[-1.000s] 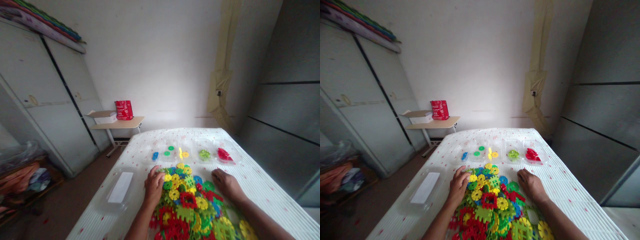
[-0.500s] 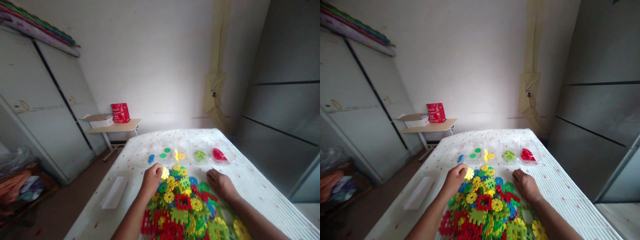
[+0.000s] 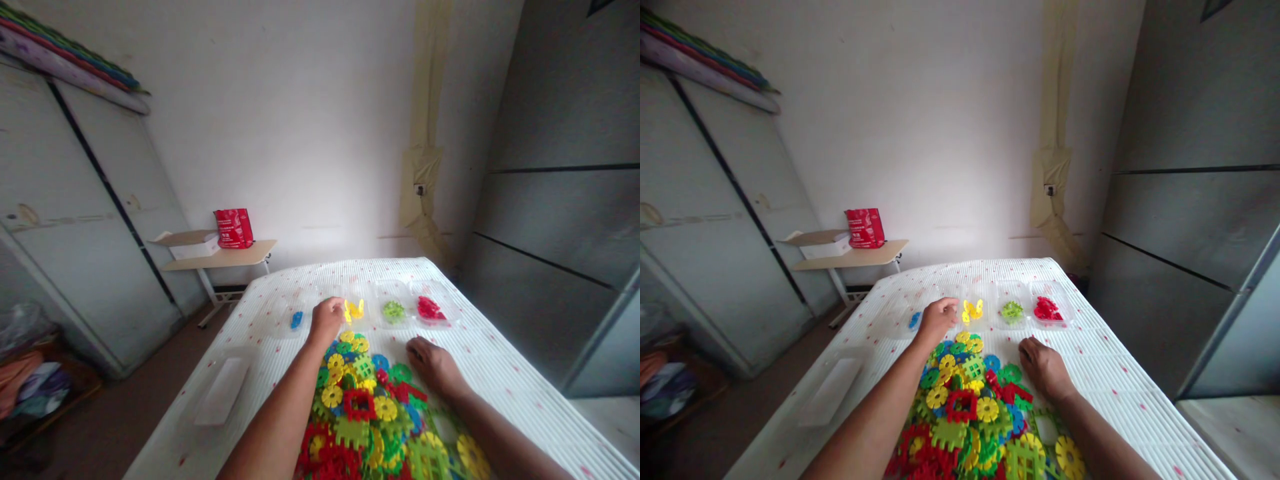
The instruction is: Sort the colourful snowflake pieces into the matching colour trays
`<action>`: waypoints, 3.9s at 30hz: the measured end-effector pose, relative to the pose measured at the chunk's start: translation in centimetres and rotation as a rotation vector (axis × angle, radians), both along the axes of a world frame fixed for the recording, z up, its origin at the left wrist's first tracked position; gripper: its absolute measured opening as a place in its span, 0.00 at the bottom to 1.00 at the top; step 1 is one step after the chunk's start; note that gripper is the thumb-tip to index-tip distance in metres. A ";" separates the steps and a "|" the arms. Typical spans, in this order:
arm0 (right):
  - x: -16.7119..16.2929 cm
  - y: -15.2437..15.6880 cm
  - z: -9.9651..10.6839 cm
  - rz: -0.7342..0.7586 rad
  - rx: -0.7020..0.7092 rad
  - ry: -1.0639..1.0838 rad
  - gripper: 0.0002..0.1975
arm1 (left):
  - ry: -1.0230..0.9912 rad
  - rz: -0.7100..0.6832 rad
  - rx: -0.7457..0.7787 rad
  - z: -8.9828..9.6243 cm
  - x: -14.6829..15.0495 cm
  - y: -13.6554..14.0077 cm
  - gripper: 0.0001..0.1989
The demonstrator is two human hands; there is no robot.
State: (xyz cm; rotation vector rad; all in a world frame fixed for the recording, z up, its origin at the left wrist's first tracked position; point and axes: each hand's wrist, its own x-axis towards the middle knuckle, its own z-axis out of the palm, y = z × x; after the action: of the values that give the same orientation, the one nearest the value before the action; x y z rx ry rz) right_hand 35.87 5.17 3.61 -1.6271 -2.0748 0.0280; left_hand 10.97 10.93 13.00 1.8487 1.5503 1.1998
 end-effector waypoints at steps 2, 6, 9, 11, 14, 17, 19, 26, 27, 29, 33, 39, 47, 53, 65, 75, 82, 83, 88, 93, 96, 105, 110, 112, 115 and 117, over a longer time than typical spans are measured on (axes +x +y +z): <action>-0.1 -0.1 0.2 -0.004 -0.009 0.001 0.12 | 0.007 -0.034 -0.027 -0.2 -1.3 -0.9 0.16; -0.2 -0.1 0.5 -0.012 -0.036 0.014 0.12 | 0.076 -0.088 -0.085 -1.8 -5.4 -3.6 0.14; -0.1 0.0 1.0 -0.004 -0.087 0.064 0.10 | 0.132 0.010 -0.026 -4.0 -8.3 -5.7 0.14; -0.2 0.0 1.5 -0.005 -0.136 0.107 0.10 | 0.144 0.075 -0.004 -5.6 -9.5 -6.8 0.15; -0.8 -0.2 2.2 -0.038 -0.214 0.105 0.10 | 0.138 0.136 0.010 -7.6 -10.2 -7.5 0.16; -1.8 -0.6 2.5 -0.079 -0.255 0.013 0.10 | 0.138 0.144 0.028 -8.8 -10.2 -7.3 0.16; -2.6 -0.8 2.5 -0.090 -0.264 -0.065 0.12 | 0.129 0.143 0.038 -9.3 -10.1 -7.0 0.15; -3.6 -1.1 2.5 -0.081 -0.299 -0.112 0.13 | 0.058 0.130 0.016 -10.1 -10.2 -6.7 0.14; -3.6 -1.0 2.6 -0.084 -0.312 -0.091 0.13 | 0.052 0.126 0.015 -10.1 -10.2 -6.8 0.14; -3.6 -1.0 2.6 -0.090 -0.341 -0.039 0.12 | 0.047 0.121 0.013 -10.1 -10.1 -6.8 0.14; -3.0 -0.7 2.8 -0.058 -0.375 0.107 0.08 | 0.047 0.123 0.005 -10.1 -10.1 -6.8 0.13; -1.6 0.4 3.9 0.056 -0.507 0.448 0.06 | 0.037 0.125 0.021 -10.2 -10.0 -6.7 0.12; -7.9 3.5 9.8 0.147 -0.421 0.620 0.04 | 0.017 0.125 0.000 -10.2 -9.9 -6.9 0.13; -13.8 7.2 11.9 0.126 -0.250 0.681 0.08 | 0.004 0.129 0.022 -10.1 -9.9 -7.0 0.13; -8.1 2.1 7.9 0.124 -0.082 0.651 0.08 | 0.116 0.121 -0.080 -10.4 -9.7 -6.6 0.18; -0.8 -1.7 3.6 -0.085 -0.103 0.588 0.12 | 0.558 0.102 -0.163 -8.3 -8.2 -6.7 0.16; -1.1 -1.3 2.4 -0.047 -0.167 0.523 0.11 | 0.470 0.111 -0.082 -9.3 -8.6 -6.7 0.10; -1.1 -1.3 2.3 -0.044 -0.174 0.518 0.11 | 0.444 0.110 -0.059 -9.6 -8.7 -6.6 0.10; -0.8 -1.1 1.6 -0.100 -0.164 0.493 0.10 | 0.287 0.121 0.069 -10.2 -9.4 -6.5 0.08; -0.7 -0.7 1.1 -0.129 -0.197 0.512 0.10 | 0.262 0.074 0.157 -7.0 -8.6 -6.7 0.08; -0.6 -0.4 0.8 -0.125 -0.160 0.451 0.10 | 0.279 -0.050 0.133 -3.6 -6.2 -6.1 0.07; -0.6 -0.3 0.4 -0.124 -0.120 0.368 0.10 | 0.314 -0.194 0.127 2.5 5.3 -0.6 0.15; -0.5 -0.5 0.6 -0.106 -0.101 0.397 0.09 | 0.297 -0.211 0.118 2.0 7.1 0.3 0.15; -0.5 -0.5 0.7 -0.107 -0.111 0.400 0.09 | 0.297 -0.211 0.105 1.8 6.4 0.1 0.15; -0.6 -0.6 0.9 -0.115 -0.131 0.370 0.10 | 0.305 -0.202 0.081 1.4 3.4 -0.7 0.15; -0.7 -0.5 1.1 -0.133 -0.149 0.345 0.10 | 0.309 -0.189 0.059 0.7 0.5 -1.7 0.12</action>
State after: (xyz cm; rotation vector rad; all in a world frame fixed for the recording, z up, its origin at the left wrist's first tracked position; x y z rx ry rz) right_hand 35.18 4.63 4.70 -1.7057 -1.7351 0.3979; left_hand 11.50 9.21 13.70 2.2478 1.4630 0.9165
